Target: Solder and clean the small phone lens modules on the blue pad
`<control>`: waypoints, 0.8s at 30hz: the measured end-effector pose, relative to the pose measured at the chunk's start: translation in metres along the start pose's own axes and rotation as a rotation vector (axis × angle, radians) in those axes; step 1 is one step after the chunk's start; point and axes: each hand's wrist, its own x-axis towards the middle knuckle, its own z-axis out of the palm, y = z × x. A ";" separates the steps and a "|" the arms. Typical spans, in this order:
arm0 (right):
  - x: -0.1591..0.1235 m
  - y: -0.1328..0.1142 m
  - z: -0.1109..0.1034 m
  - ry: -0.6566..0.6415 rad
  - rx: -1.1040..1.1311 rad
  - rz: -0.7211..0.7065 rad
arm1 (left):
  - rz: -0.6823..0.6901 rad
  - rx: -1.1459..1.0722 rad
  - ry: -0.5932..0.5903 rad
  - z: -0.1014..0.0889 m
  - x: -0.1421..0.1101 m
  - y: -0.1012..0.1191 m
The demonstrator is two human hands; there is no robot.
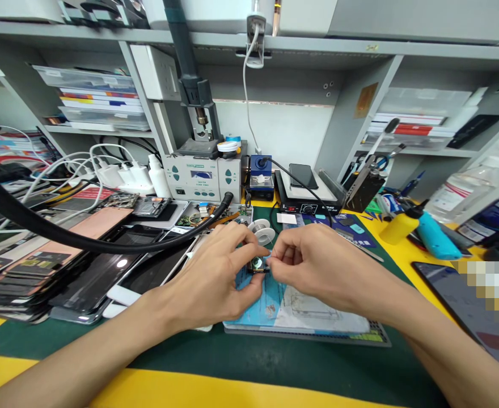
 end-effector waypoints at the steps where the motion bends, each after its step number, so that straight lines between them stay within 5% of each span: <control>1: 0.000 0.000 -0.001 -0.005 0.010 0.003 | 0.000 -0.005 0.001 0.000 0.000 0.000; 24: -0.005 -0.011 -0.009 0.049 0.249 -0.023 | -0.057 -0.058 -0.070 -0.006 0.003 0.003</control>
